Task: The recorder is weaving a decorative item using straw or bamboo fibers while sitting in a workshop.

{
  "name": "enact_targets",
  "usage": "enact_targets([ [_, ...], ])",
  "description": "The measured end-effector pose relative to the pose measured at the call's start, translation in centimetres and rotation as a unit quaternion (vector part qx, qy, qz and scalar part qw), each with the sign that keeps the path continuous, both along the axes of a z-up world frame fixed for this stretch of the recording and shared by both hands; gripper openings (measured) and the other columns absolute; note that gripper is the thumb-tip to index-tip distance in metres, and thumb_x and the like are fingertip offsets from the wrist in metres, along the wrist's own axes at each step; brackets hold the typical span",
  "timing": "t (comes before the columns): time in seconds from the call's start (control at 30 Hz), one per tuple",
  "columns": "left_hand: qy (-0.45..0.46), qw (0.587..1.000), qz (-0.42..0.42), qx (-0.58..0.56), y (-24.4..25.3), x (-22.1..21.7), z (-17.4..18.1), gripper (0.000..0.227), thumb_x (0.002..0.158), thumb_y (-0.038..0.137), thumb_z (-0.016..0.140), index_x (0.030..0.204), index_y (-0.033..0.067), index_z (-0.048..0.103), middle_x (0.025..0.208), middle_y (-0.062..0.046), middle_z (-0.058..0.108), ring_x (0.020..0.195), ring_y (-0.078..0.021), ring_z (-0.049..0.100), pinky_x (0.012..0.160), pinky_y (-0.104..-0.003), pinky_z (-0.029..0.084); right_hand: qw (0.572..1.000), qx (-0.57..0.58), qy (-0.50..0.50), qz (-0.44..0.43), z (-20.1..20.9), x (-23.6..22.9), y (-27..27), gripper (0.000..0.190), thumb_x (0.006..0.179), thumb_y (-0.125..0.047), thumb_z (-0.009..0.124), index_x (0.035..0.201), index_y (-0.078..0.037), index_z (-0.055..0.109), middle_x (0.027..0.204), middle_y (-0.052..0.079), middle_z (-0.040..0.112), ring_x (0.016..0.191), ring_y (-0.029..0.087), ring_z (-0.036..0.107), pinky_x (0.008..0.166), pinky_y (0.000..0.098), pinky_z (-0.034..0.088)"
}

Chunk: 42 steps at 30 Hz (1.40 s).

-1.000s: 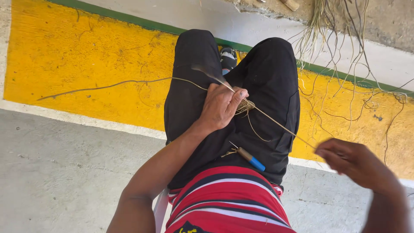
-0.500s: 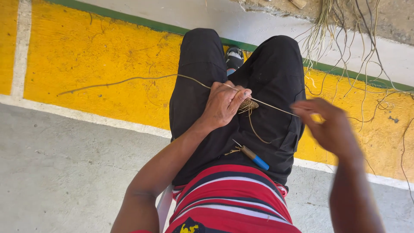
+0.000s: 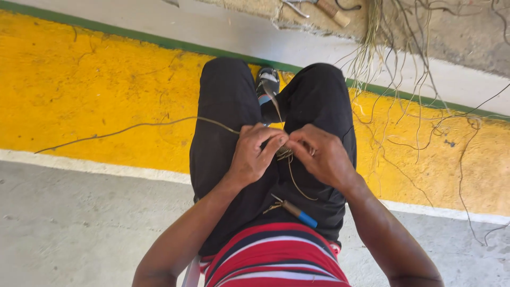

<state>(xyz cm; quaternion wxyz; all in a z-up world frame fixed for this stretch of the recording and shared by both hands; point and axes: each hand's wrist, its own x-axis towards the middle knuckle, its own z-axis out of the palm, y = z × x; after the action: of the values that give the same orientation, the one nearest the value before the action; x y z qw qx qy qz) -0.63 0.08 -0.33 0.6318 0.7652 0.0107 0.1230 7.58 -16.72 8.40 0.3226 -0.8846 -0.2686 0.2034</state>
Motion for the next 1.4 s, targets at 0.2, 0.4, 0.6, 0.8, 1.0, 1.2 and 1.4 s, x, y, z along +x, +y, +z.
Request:
enact_targets([
  [0.2, 0.106, 0.994, 0.031, -0.024, 0.6, 0.3, 0.8, 0.016, 0.093, 0.025, 0.074, 0.094, 0.0095, 0.076, 0.084, -0.002, 0.073, 0.079, -0.0178, 0.064, 0.084, -0.034, 0.045, 0.978, 0.031, 0.037, 0.203, -1.6, 9.9, -0.1, 0.01, 0.091, -0.016, 0.075, 0.099, -0.008, 0.073, 0.086, 0.005, 0.071, 0.078, 0.019, 0.07, 0.068, 0.0311, 0.054],
  [0.4, 0.118, 0.987, 0.016, -0.105, 0.8, 0.9, 1.7, 0.015, 0.099, 0.021, 0.066, 0.094, 0.008, 0.07, 0.093, 0.001, 0.08, 0.089, -0.0145, 0.069, 0.095, -0.033, 0.044, 0.973, -0.103, -0.208, 0.001, -15.3, 28.4, -1.2, 0.019, 0.108, -0.021, 0.063, 0.119, -0.009, 0.072, 0.107, 0.014, 0.072, 0.096, 0.03, 0.07, 0.084, 0.0459, 0.056],
  [0.6, 0.155, 0.97, 0.04, -0.184, 1.0, 1.0, 1.6, 0.019, 0.102, 0.022, 0.064, 0.102, 0.0042, 0.069, 0.091, -0.002, 0.081, 0.089, -0.0113, 0.071, 0.099, -0.032, 0.044, 0.925, -0.216, -0.309, 0.042, -21.0, 33.8, -0.8, 0.036, 0.089, -0.018, 0.076, 0.122, -0.009, 0.067, 0.12, 0.02, 0.062, 0.111, 0.04, 0.059, 0.088, 0.0533, 0.048],
  [0.8, 0.179, 0.927, 0.041, -0.328, 0.4, 0.9, 0.7, 0.026, 0.105, 0.024, 0.06, 0.11, -0.0003, 0.068, 0.081, -0.004, 0.07, 0.077, -0.0066, 0.064, 0.074, -0.023, 0.051, 0.942, -0.089, -0.324, 0.021, -16.4, 31.7, -3.8, 0.025, 0.093, -0.005, 0.075, 0.115, -0.008, 0.063, 0.124, 0.017, 0.062, 0.119, 0.035, 0.061, 0.098, 0.0493, 0.052],
  [1.0, 0.166, 0.93, 0.037, -0.325, 0.1, 0.6, -0.5, 0.031, 0.107, 0.03, 0.058, 0.105, 0.0005, 0.068, 0.075, -0.002, 0.066, 0.071, -0.0065, 0.062, 0.071, -0.024, 0.051, 0.995, 0.087, 0.025, -0.034, -4.3, 17.5, -2.4, 0.028, 0.114, -0.027, 0.06, 0.122, -0.001, 0.057, 0.089, 0.002, 0.069, 0.067, 0.009, 0.055, 0.063, 0.0249, 0.047],
  [1.2, 0.16, 0.919, -0.006, -0.362, 0.3, 0.4, -0.6, 0.03, 0.109, 0.029, 0.054, 0.102, 0.0017, 0.066, 0.073, 0.002, 0.059, 0.068, -0.0049, 0.055, 0.065, -0.023, 0.043, 0.957, 0.153, 0.237, 0.069, -3.9, 8.0, -2.0, 0.023, 0.111, -0.02, 0.051, 0.113, -0.001, 0.065, 0.102, 0.008, 0.071, 0.096, 0.012, 0.07, 0.083, 0.0271, 0.058],
  [1.4, 0.07, 0.989, 0.074, -0.104, 0.2, 0.2, 0.4, 0.017, 0.104, 0.018, 0.062, 0.095, 0.0059, 0.07, 0.083, 0.002, 0.071, 0.074, -0.0115, 0.059, 0.082, -0.031, 0.047, 0.935, 0.135, 0.327, 0.002, -2.0, 4.1, 2.4, 0.032, 0.098, -0.004, 0.059, 0.13, -0.003, 0.056, 0.101, 0.005, 0.069, 0.092, 0.009, 0.066, 0.075, 0.0255, 0.054],
])
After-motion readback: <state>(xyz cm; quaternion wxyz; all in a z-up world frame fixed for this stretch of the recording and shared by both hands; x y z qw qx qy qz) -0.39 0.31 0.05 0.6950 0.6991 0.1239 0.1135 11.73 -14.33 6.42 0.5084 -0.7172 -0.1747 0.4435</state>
